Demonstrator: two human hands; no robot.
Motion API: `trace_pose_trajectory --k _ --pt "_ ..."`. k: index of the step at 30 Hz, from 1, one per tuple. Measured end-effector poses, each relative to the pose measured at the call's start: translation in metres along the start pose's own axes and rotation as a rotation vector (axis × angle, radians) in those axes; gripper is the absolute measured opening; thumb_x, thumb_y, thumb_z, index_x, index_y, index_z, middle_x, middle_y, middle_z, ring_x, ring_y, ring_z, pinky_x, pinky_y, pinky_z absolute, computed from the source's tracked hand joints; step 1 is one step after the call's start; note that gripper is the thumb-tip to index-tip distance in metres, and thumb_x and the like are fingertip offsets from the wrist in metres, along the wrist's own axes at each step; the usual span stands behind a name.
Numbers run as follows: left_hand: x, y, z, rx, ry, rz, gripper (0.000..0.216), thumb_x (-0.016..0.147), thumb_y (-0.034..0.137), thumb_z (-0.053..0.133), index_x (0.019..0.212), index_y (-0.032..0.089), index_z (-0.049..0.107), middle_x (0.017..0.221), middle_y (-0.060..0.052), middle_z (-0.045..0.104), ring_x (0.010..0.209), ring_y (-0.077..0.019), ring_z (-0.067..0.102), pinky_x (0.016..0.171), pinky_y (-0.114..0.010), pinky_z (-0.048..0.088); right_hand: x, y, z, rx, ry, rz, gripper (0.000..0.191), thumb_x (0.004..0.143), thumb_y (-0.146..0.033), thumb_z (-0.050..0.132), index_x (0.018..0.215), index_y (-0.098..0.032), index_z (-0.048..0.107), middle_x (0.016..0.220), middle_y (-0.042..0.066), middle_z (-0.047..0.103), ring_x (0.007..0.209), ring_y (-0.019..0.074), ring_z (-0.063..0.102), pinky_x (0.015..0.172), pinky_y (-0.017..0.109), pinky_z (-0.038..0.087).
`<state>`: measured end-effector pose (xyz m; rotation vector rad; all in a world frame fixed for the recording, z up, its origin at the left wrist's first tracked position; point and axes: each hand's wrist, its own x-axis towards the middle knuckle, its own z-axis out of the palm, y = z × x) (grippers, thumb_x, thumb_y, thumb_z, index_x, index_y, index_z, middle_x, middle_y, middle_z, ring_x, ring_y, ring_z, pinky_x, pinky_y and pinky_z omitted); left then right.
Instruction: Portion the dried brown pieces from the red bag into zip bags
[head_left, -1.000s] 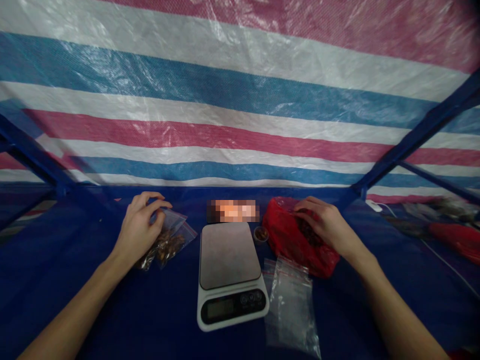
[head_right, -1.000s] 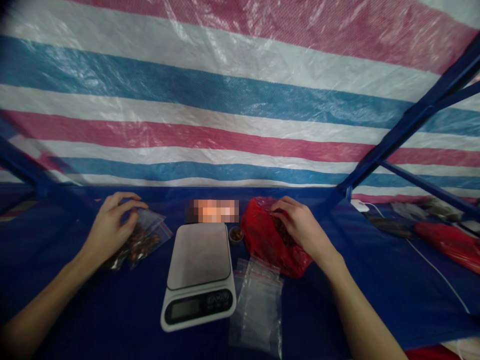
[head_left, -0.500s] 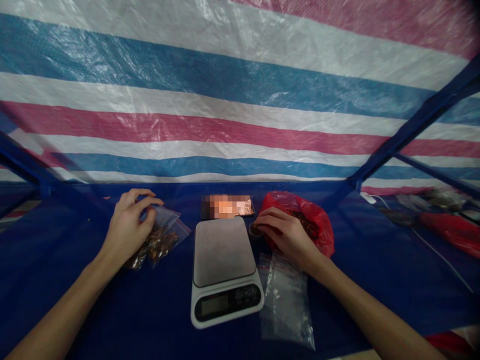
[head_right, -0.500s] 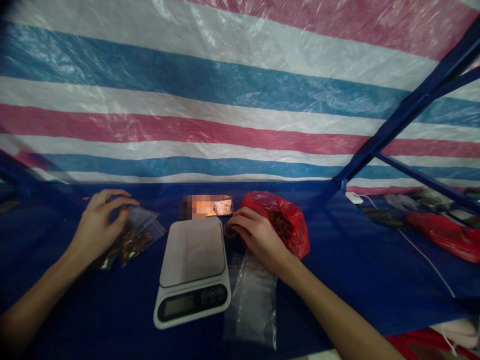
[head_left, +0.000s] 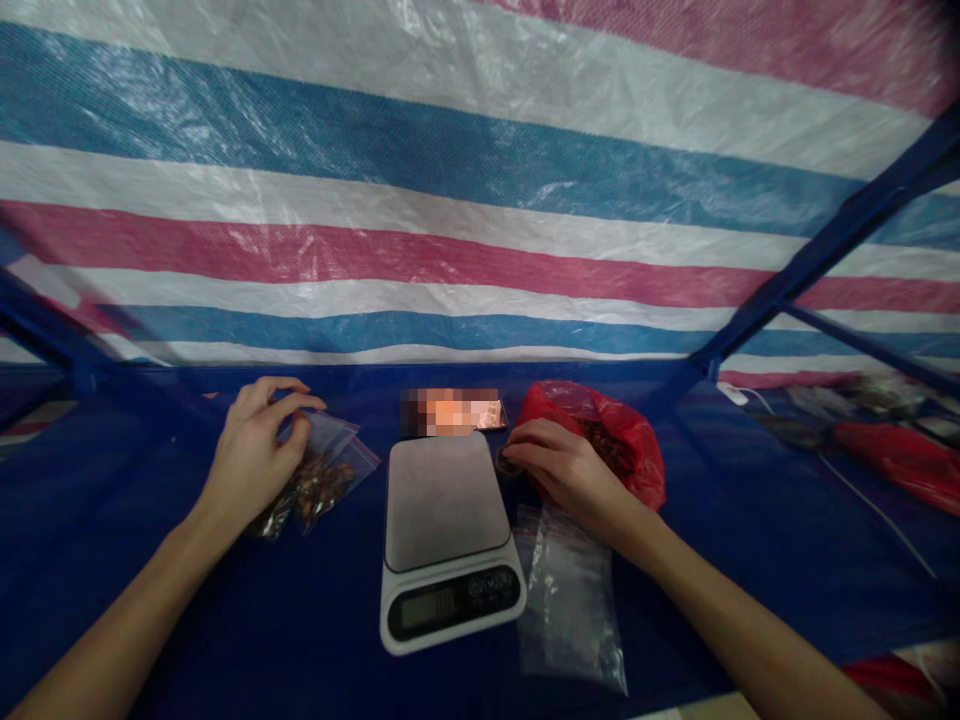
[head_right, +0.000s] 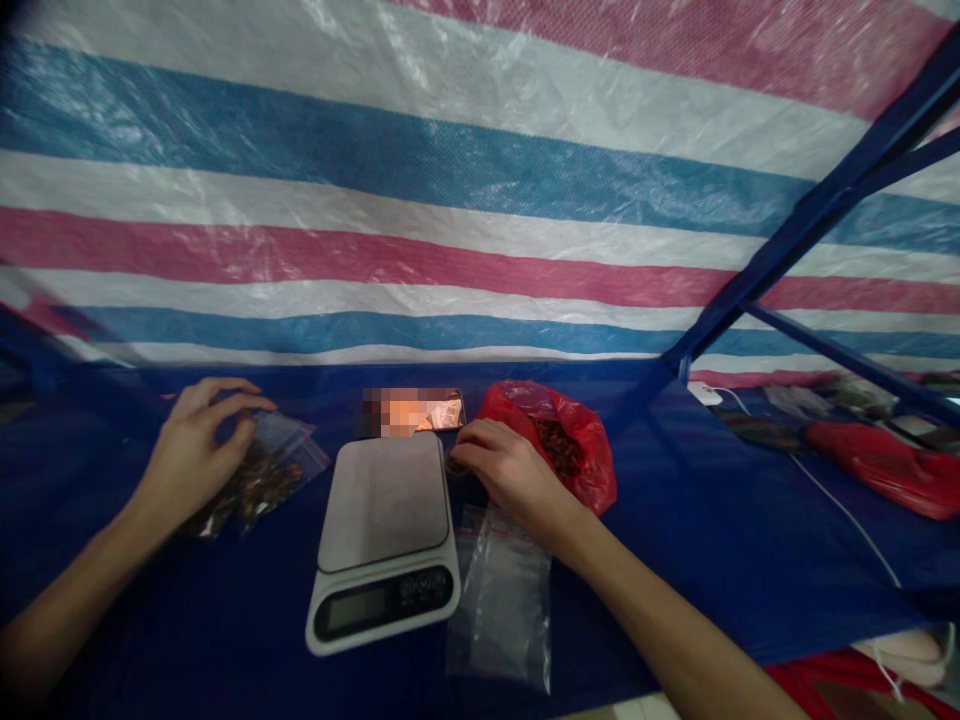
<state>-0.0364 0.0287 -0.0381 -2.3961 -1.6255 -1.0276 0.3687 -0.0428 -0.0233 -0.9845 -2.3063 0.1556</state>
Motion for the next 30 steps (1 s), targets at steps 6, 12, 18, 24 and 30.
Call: trace_pose_trajectory --k 6,12,18,24,30 --pt "0.000 0.001 -0.002 0.004 -0.020 -0.021 0.030 0.097 0.027 0.046 0.102 0.022 0.075 0.120 -0.008 0.062 0.118 -0.0325 0.059 0.109 -0.055 0.048 -0.003 0.000 0.008 0.031 0.030 0.031 0.015 0.107 -0.023 0.061 0.106 -0.021 0.076 0.106 0.009 0.074 0.097 0.0226 0.069 0.085 0.036 0.060" --pt "0.000 0.002 -0.002 0.018 -0.027 -0.012 0.030 0.099 0.028 0.043 0.101 0.023 0.073 0.120 -0.009 0.062 0.118 -0.0322 0.059 0.108 -0.057 0.048 -0.001 0.001 0.013 0.051 0.124 0.067 0.016 0.107 -0.026 0.062 0.103 -0.023 0.078 0.106 0.009 0.074 0.096 0.0221 0.071 0.085 0.035 0.061" --pt "0.000 0.003 -0.001 0.006 0.005 0.016 0.029 0.099 0.026 0.044 0.100 0.025 0.074 0.119 -0.011 0.063 0.116 -0.0345 0.061 0.105 -0.058 0.049 0.003 0.000 0.015 0.159 0.145 0.088 0.018 0.107 -0.029 0.062 0.102 -0.025 0.079 0.106 0.007 0.077 0.096 0.0215 0.075 0.085 0.034 0.064" --pt "0.000 0.003 0.001 -0.002 -0.009 0.021 0.029 0.098 0.027 0.045 0.098 0.024 0.074 0.116 -0.012 0.065 0.113 -0.0339 0.062 0.103 -0.057 0.049 0.005 0.000 0.003 0.226 0.170 0.176 0.023 0.106 -0.016 0.058 0.103 -0.023 0.080 0.103 0.007 0.079 0.093 0.0204 0.077 0.083 0.032 0.063" --pt "0.001 0.004 0.000 -0.008 0.008 -0.028 0.029 0.095 0.029 0.046 0.095 0.025 0.075 0.115 -0.010 0.066 0.114 -0.0319 0.062 0.105 -0.055 0.049 0.001 -0.001 -0.008 0.222 0.049 0.160 0.033 0.105 -0.010 0.052 0.122 -0.025 0.076 0.105 0.007 0.079 0.095 0.0205 0.076 0.083 0.033 0.061"
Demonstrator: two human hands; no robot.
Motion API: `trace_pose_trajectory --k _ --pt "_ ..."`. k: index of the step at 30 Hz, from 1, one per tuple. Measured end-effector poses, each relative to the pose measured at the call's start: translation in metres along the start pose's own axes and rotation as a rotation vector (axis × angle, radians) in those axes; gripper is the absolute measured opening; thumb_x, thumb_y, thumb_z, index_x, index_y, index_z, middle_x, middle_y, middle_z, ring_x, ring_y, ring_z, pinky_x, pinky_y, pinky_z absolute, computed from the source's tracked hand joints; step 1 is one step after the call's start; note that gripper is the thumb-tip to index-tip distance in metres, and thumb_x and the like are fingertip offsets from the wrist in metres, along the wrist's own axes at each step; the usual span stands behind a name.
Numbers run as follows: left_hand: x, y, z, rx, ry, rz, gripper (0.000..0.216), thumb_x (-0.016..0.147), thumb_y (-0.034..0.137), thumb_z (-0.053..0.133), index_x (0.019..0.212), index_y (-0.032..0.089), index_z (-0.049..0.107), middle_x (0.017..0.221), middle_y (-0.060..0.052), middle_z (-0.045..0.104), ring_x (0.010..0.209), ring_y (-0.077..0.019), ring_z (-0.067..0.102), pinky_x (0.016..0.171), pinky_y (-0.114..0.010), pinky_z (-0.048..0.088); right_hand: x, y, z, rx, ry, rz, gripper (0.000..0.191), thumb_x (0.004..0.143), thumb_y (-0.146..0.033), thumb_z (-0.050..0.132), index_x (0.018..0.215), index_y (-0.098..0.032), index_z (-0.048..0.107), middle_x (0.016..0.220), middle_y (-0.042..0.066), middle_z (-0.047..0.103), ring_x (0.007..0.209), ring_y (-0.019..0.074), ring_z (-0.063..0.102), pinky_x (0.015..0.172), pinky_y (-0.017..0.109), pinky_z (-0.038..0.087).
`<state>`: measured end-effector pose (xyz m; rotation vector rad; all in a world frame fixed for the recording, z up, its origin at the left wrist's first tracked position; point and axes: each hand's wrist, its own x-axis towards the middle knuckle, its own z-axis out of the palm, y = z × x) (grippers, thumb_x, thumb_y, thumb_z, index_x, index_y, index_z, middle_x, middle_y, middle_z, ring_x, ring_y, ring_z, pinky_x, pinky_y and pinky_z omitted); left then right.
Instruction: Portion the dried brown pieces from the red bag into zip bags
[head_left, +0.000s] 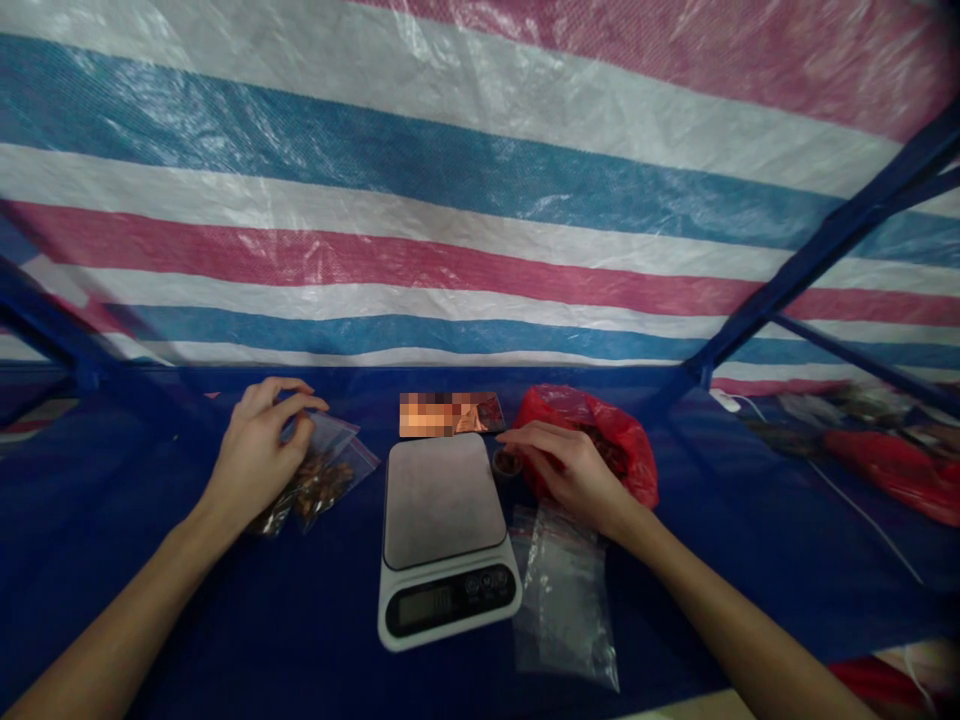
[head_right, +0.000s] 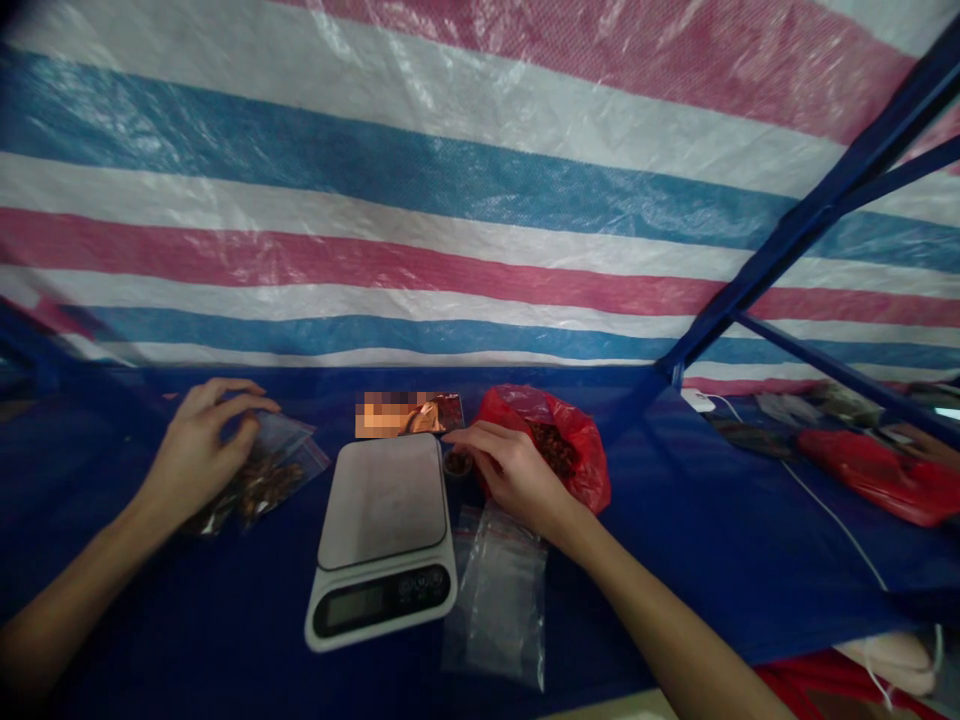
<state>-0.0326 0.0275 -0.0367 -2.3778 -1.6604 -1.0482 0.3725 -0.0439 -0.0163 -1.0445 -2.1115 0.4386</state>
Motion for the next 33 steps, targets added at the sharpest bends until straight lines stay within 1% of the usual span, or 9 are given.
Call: trace_pose_trajectory --k 4,7,10,13,14,19,22,29,33 --pt "0.000 0.001 -0.001 -0.006 -0.007 -0.018 0.030 0.095 0.031 0.046 0.096 0.026 0.075 0.115 -0.009 0.066 0.113 -0.0306 0.061 0.105 -0.054 0.049 -0.001 -0.001 0.003 -0.071 -0.017 -0.057 0.055 0.095 0.003 0.043 0.132 -0.026 0.071 0.106 0.007 0.076 0.097 0.0213 0.072 0.087 0.037 0.060" --pt "0.000 0.000 -0.001 -0.004 -0.014 -0.007 0.030 0.095 0.031 0.045 0.095 0.025 0.075 0.115 -0.009 0.066 0.113 -0.0308 0.061 0.105 -0.053 0.049 0.000 -0.004 0.004 -0.097 -0.043 -0.089 0.052 0.093 0.003 0.044 0.127 -0.024 0.073 0.105 0.007 0.077 0.097 0.0225 0.070 0.087 0.038 0.059" --pt "0.000 -0.002 0.000 0.003 -0.014 0.008 0.031 0.096 0.030 0.045 0.096 0.025 0.075 0.116 -0.010 0.066 0.112 -0.0316 0.062 0.104 -0.055 0.049 0.000 -0.005 -0.010 -0.101 0.041 -0.090 0.043 0.092 0.002 0.044 0.108 -0.023 0.075 0.098 0.006 0.077 0.092 0.0222 0.071 0.083 0.035 0.057" --pt "0.000 -0.002 0.000 0.006 -0.011 0.015 0.033 0.096 0.030 0.044 0.096 0.023 0.076 0.115 -0.011 0.066 0.112 -0.0332 0.062 0.103 -0.056 0.049 -0.004 0.010 -0.041 -0.202 0.223 0.079 0.035 0.088 0.001 0.045 0.082 -0.023 0.069 0.082 0.003 0.072 0.079 0.0203 0.069 0.077 0.033 0.054" --pt "0.000 -0.002 0.000 0.006 -0.010 0.015 0.033 0.096 0.030 0.044 0.096 0.023 0.076 0.115 -0.011 0.067 0.112 -0.0335 0.062 0.103 -0.056 0.049 -0.007 0.019 -0.052 -0.267 0.217 0.149 0.033 0.087 0.000 0.045 0.079 -0.023 0.067 0.080 0.003 0.071 0.077 0.0203 0.069 0.077 0.033 0.053" --pt "0.000 -0.001 0.000 0.021 -0.025 0.023 0.033 0.096 0.030 0.043 0.096 0.023 0.076 0.115 -0.011 0.066 0.111 -0.0329 0.062 0.102 -0.055 0.049 -0.022 0.069 -0.079 -0.443 -0.245 0.277 0.027 0.088 -0.010 0.062 0.110 -0.021 0.074 0.112 0.010 0.074 0.105 0.0265 0.071 0.095 0.037 0.054" --pt "0.000 -0.002 0.001 0.021 -0.034 0.036 0.033 0.097 0.030 0.043 0.097 0.023 0.076 0.114 -0.011 0.066 0.111 -0.0328 0.062 0.102 -0.055 0.049 -0.024 0.077 -0.074 -0.481 -0.321 0.286 0.025 0.093 -0.010 0.059 0.110 -0.020 0.073 0.116 0.013 0.072 0.107 0.0266 0.070 0.093 0.035 0.054" --pt "0.000 0.000 0.000 0.039 -0.034 0.026 0.032 0.097 0.026 0.044 0.097 0.021 0.076 0.115 -0.012 0.066 0.113 -0.0316 0.061 0.104 -0.052 0.048 -0.015 0.062 -0.076 -0.438 -0.263 0.265 0.029 0.098 -0.007 0.050 0.086 -0.021 0.072 0.095 0.007 0.069 0.079 0.0194 0.067 0.076 0.030 0.050" --pt "0.001 0.004 -0.003 0.054 -0.061 0.022 0.035 0.100 0.025 0.041 0.098 0.020 0.076 0.115 -0.012 0.065 0.114 -0.0313 0.061 0.104 -0.050 0.047 -0.010 0.045 -0.078 -0.371 -0.022 0.178 0.022 0.102 -0.014 0.056 0.091 -0.021 0.074 0.096 0.007 0.070 0.082 0.0205 0.069 0.077 0.032 0.051"
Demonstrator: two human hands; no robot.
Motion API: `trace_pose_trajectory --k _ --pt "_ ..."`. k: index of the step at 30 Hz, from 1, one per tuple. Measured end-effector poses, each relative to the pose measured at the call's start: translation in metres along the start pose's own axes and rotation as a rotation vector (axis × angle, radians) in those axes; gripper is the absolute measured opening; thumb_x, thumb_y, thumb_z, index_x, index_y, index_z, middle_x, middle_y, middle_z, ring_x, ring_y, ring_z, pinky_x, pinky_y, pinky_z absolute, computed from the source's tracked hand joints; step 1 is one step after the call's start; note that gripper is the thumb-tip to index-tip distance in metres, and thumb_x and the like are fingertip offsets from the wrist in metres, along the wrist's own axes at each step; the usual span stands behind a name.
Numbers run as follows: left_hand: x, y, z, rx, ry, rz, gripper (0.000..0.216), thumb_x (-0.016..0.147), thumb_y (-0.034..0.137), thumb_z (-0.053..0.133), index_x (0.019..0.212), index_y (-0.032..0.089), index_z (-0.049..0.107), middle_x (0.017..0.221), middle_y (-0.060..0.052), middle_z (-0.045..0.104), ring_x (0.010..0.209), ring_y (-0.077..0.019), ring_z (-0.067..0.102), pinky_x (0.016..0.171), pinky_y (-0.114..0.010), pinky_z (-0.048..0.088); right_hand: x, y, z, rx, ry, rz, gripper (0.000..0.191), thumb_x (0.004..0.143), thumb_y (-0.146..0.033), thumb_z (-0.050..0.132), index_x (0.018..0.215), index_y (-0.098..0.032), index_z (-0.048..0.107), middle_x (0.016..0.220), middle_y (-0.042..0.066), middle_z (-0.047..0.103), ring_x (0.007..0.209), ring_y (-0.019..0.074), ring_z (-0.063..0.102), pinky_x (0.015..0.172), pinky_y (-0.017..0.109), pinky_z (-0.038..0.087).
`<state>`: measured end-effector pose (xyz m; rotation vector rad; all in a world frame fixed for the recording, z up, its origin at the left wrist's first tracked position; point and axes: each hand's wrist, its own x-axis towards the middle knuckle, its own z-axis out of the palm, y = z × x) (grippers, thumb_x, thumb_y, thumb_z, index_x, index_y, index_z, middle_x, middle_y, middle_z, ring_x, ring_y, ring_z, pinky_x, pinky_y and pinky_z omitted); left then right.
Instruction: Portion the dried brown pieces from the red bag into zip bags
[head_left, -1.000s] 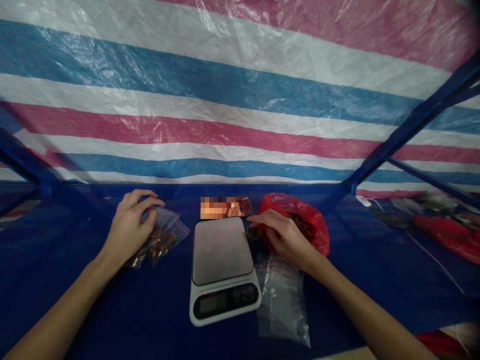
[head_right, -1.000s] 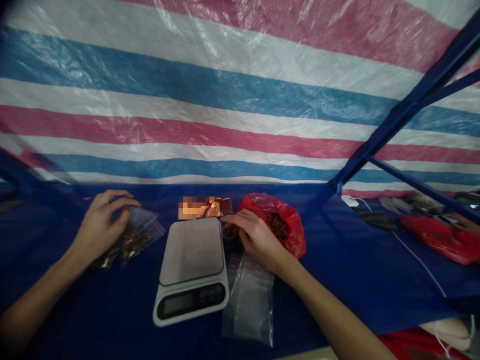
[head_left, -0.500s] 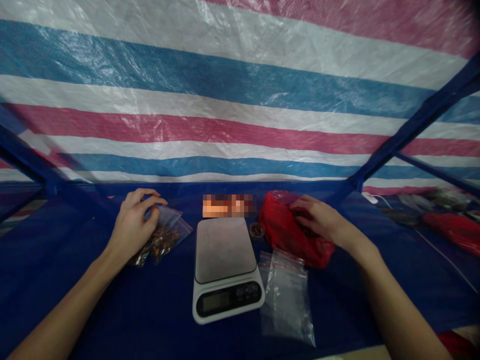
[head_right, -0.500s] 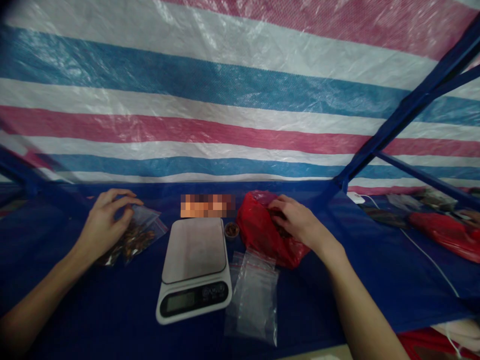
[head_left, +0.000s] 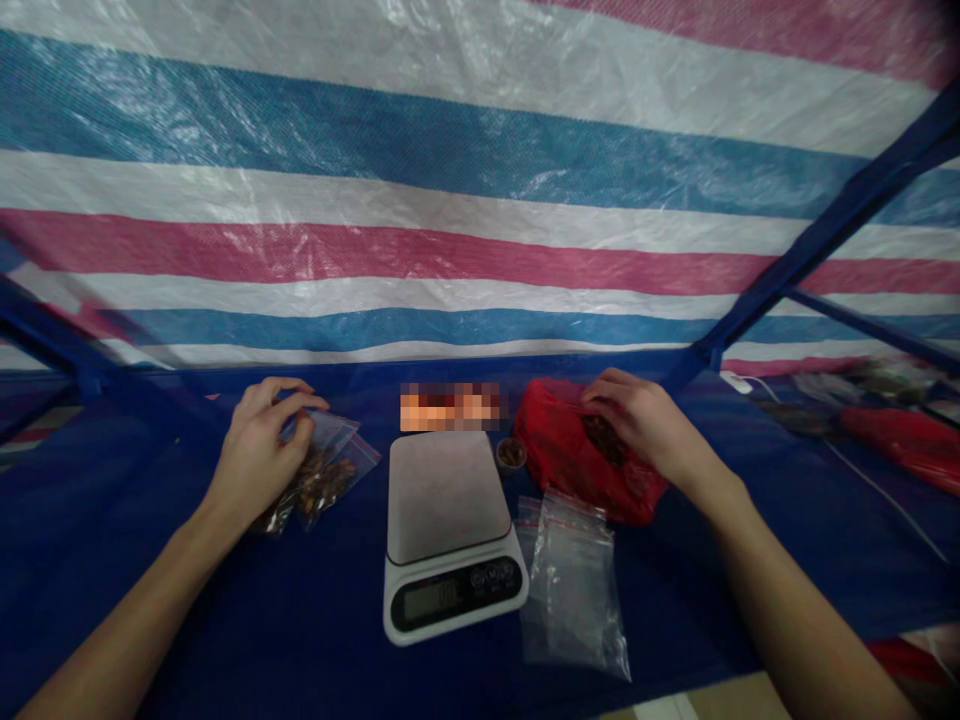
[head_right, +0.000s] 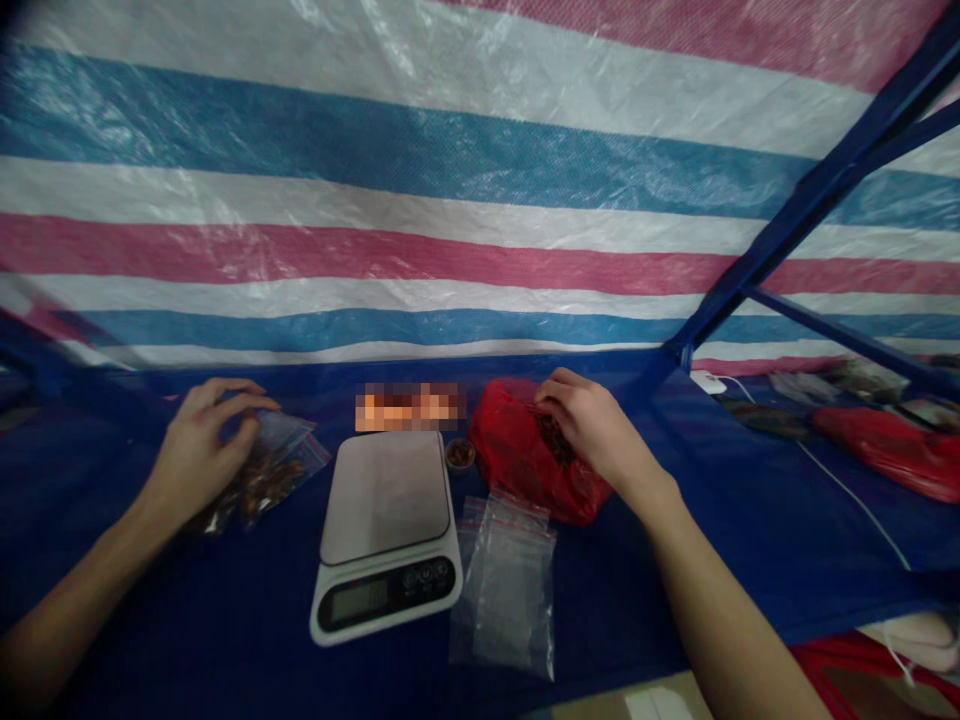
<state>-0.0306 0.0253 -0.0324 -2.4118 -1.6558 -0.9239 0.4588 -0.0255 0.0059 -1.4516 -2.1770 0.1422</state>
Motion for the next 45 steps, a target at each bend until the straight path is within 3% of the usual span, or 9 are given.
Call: trace_pose_trajectory --k 4,9,16,27,33,37,39,42,45 --pt "0.000 -0.001 0.000 0.003 -0.013 0.013 0.036 0.100 0.027 0.042 0.100 0.017 0.076 0.117 -0.012 0.064 0.114 -0.0300 0.060 0.105 -0.050 0.047 0.002 -0.039 0.009 0.217 0.262 -0.061 0.008 0.100 -0.018 0.070 0.098 -0.022 0.076 0.098 0.005 0.074 0.092 0.0213 0.072 0.085 0.032 0.055" --pt "0.000 -0.006 0.004 -0.003 0.016 0.046 0.037 0.100 0.028 0.041 0.099 0.017 0.077 0.117 -0.014 0.065 0.113 -0.0322 0.061 0.103 -0.053 0.048 0.002 -0.075 0.044 0.399 0.134 -0.169 0.010 0.100 -0.015 0.072 0.101 -0.023 0.076 0.100 0.005 0.074 0.093 0.0190 0.071 0.084 0.030 0.057" --pt "0.000 -0.008 0.005 0.005 0.032 0.069 0.039 0.101 0.029 0.040 0.099 0.016 0.077 0.116 -0.014 0.065 0.112 -0.0346 0.061 0.101 -0.056 0.049 -0.001 -0.072 0.068 0.366 0.009 -0.234 0.012 0.102 -0.015 0.068 0.104 -0.021 0.078 0.104 0.006 0.073 0.092 0.0191 0.071 0.081 0.031 0.059" --pt "-0.001 -0.009 0.005 -0.015 0.040 0.085 0.037 0.101 0.030 0.041 0.098 0.019 0.076 0.113 -0.013 0.066 0.110 -0.0332 0.063 0.099 -0.054 0.050 0.000 -0.066 0.058 0.343 -0.004 -0.252 0.013 0.102 -0.014 0.068 0.103 -0.020 0.079 0.103 0.006 0.076 0.092 0.0183 0.074 0.083 0.028 0.059" --pt "0.000 -0.007 0.004 -0.024 0.038 0.070 0.037 0.100 0.032 0.041 0.096 0.021 0.076 0.112 -0.012 0.066 0.112 -0.0340 0.064 0.101 -0.057 0.049 0.000 -0.068 0.044 0.373 0.013 -0.100 0.015 0.103 -0.019 0.065 0.106 -0.023 0.079 0.102 0.003 0.084 0.094 0.0198 0.079 0.088 0.030 0.059" --pt "0.000 -0.007 0.005 -0.016 0.044 0.059 0.036 0.099 0.031 0.042 0.095 0.021 0.076 0.112 -0.011 0.066 0.112 -0.0332 0.064 0.103 -0.057 0.049 0.001 -0.052 0.031 0.249 0.135 0.059 0.020 0.105 -0.024 0.058 0.108 -0.021 0.078 0.084 0.002 0.081 0.076 0.0190 0.077 0.075 0.028 0.056" --pt "0.000 -0.007 0.005 -0.015 0.046 0.055 0.035 0.098 0.031 0.042 0.095 0.022 0.076 0.112 -0.010 0.066 0.112 -0.0320 0.064 0.104 -0.055 0.049 0.000 -0.034 0.022 0.088 0.106 0.116 0.019 0.102 -0.022 0.059 0.108 -0.021 0.077 0.085 0.003 0.081 0.075 0.0199 0.076 0.073 0.029 0.054" --pt "-0.001 -0.007 0.004 -0.010 0.029 0.046 0.034 0.098 0.029 0.043 0.096 0.022 0.075 0.113 -0.010 0.066 0.113 -0.0299 0.063 0.104 -0.051 0.048 -0.006 0.001 0.009 -0.110 -0.113 0.133 0.013 0.094 -0.020 0.067 0.101 -0.022 0.077 0.098 0.006 0.081 0.082 0.0223 0.076 0.075 0.030 0.054" --pt "-0.001 -0.006 0.003 -0.003 0.008 0.045 0.034 0.099 0.027 0.042 0.098 0.020 0.076 0.115 -0.011 0.066 0.114 -0.0298 0.062 0.105 -0.050 0.048 -0.011 0.024 0.005 -0.139 -0.320 0.076 0.017 0.089 -0.013 0.068 0.099 -0.023 0.076 0.104 0.006 0.079 0.088 0.0222 0.074 0.080 0.030 0.055"
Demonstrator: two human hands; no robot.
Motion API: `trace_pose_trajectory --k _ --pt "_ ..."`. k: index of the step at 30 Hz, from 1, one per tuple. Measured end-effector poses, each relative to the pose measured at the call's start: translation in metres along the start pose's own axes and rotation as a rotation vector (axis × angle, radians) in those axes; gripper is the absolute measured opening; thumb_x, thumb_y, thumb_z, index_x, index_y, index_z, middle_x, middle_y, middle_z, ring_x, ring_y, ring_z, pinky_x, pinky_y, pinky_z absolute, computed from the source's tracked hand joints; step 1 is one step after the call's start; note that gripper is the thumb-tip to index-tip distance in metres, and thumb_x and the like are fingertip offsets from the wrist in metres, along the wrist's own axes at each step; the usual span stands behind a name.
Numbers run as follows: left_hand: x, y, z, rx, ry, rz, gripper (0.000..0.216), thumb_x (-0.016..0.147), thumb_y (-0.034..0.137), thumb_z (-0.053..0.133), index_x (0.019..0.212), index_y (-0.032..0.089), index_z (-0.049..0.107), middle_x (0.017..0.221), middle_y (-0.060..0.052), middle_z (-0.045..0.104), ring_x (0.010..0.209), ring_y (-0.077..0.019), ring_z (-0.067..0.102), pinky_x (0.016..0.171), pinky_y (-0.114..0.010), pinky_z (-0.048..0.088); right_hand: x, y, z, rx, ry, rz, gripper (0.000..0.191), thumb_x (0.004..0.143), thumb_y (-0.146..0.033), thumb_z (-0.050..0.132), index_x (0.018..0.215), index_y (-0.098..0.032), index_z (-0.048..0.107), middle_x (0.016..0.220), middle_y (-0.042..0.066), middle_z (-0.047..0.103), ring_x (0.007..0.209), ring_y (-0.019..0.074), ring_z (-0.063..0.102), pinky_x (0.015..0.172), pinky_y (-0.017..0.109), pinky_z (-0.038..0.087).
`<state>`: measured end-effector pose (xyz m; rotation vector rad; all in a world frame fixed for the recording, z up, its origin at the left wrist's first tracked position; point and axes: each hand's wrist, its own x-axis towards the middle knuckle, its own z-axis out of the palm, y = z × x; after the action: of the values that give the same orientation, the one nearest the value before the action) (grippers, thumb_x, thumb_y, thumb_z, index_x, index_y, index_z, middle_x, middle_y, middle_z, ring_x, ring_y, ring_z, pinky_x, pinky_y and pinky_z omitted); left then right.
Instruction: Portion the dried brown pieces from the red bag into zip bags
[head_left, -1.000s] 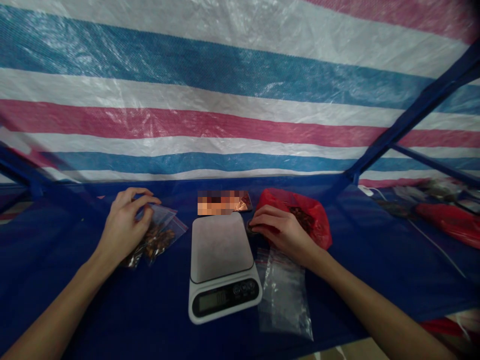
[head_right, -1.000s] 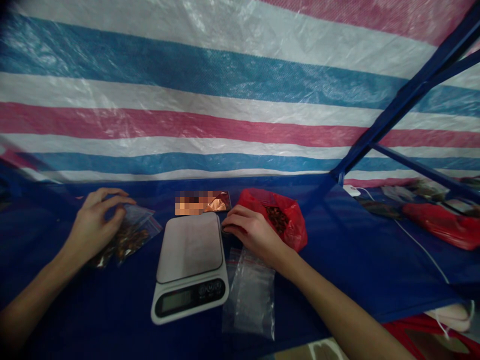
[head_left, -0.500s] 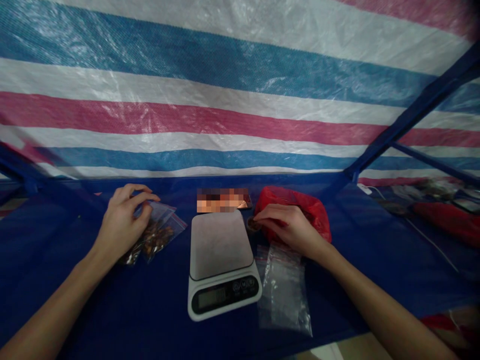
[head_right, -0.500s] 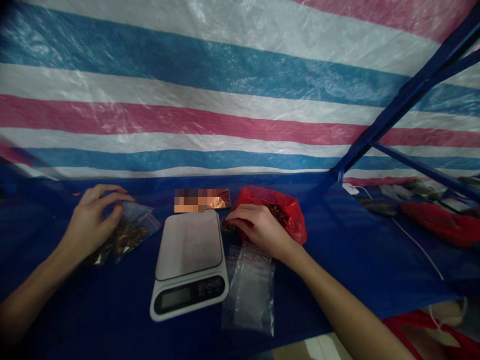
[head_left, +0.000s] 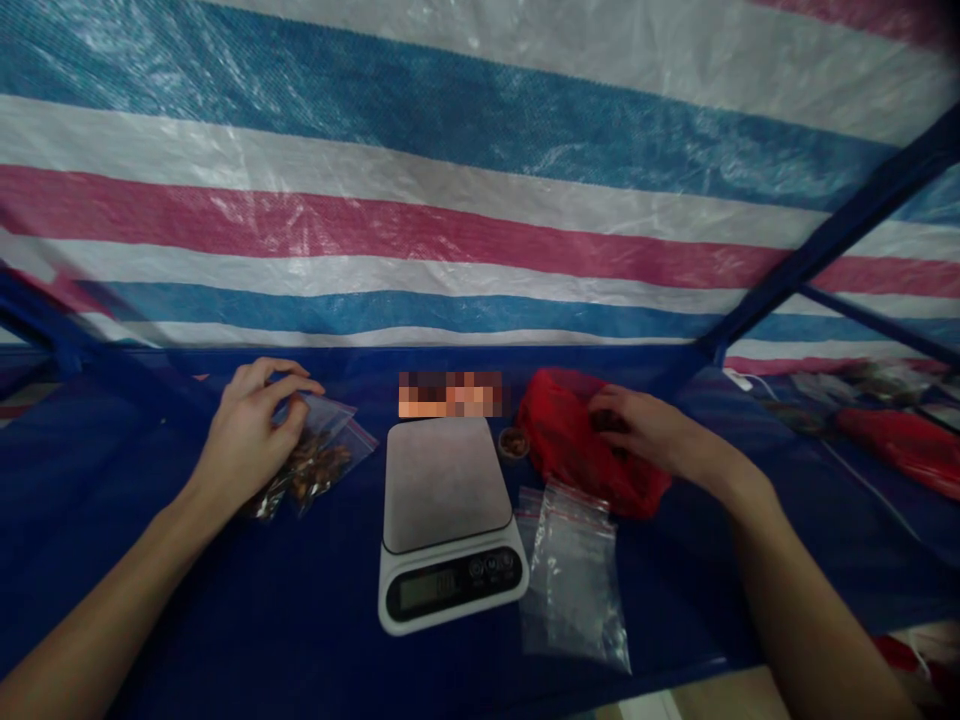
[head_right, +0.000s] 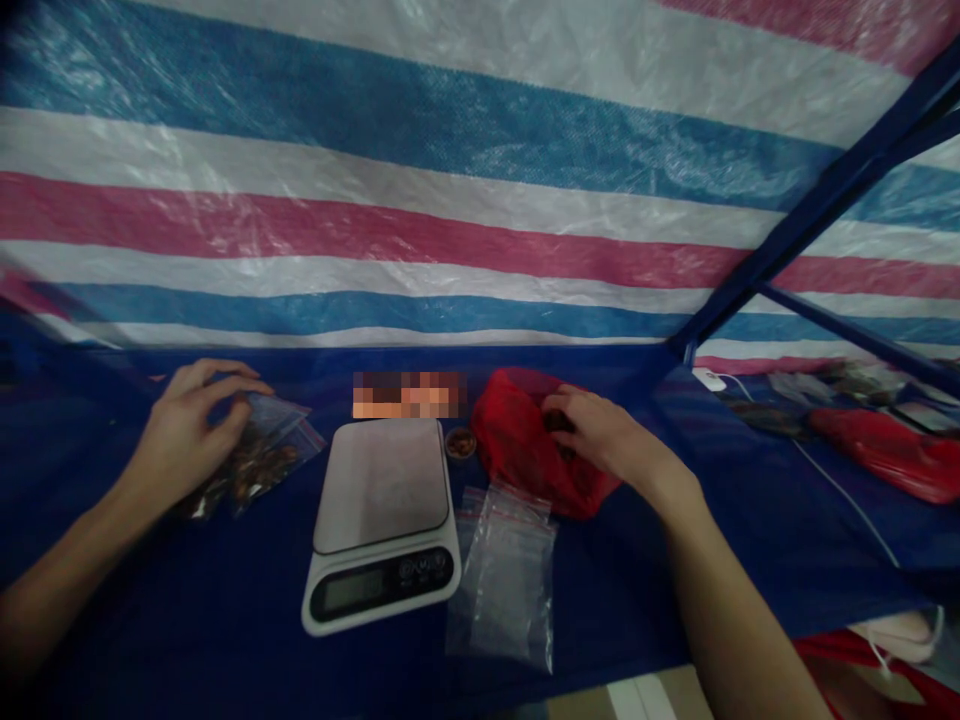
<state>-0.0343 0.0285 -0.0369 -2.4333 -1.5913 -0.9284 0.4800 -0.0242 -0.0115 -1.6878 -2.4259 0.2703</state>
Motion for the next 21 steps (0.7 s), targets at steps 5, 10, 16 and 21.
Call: trace_pose_trajectory --k 5,10,16,21 --pt "0.000 0.001 -0.001 0.000 -0.008 -0.018 0.035 0.098 0.029 0.042 0.098 0.020 0.076 0.115 -0.011 0.066 0.113 -0.0300 0.061 0.105 -0.051 0.048 0.004 -0.001 0.003 -0.067 -0.030 0.000 0.020 0.092 -0.008 0.059 0.088 -0.023 0.071 0.094 0.006 0.078 0.084 0.0218 0.072 0.078 0.030 0.051" --pt "0.000 0.000 -0.001 0.011 -0.004 -0.006 0.035 0.098 0.028 0.042 0.098 0.019 0.076 0.114 -0.011 0.066 0.113 -0.0295 0.061 0.106 -0.050 0.047 0.005 -0.006 0.000 -0.078 -0.041 0.025 0.017 0.090 -0.008 0.063 0.093 -0.023 0.073 0.099 0.006 0.079 0.086 0.0229 0.073 0.077 0.031 0.051" --pt "0.002 -0.002 -0.004 0.064 -0.018 0.036 0.036 0.099 0.030 0.043 0.094 0.017 0.077 0.107 -0.011 0.071 0.108 -0.0297 0.062 0.103 -0.049 0.047 0.005 -0.004 0.001 -0.038 -0.082 -0.020 0.020 0.087 -0.005 0.061 0.090 -0.021 0.073 0.096 0.007 0.078 0.086 0.0220 0.072 0.081 0.031 0.051" --pt "0.006 -0.007 -0.008 0.125 -0.055 0.011 0.043 0.100 0.041 0.042 0.094 0.017 0.077 0.105 -0.012 0.076 0.108 -0.0323 0.060 0.100 -0.049 0.047 0.006 -0.003 -0.007 0.035 0.063 -0.021 0.022 0.091 -0.009 0.057 0.091 -0.021 0.075 0.094 0.007 0.078 0.081 0.0212 0.072 0.075 0.030 0.052"
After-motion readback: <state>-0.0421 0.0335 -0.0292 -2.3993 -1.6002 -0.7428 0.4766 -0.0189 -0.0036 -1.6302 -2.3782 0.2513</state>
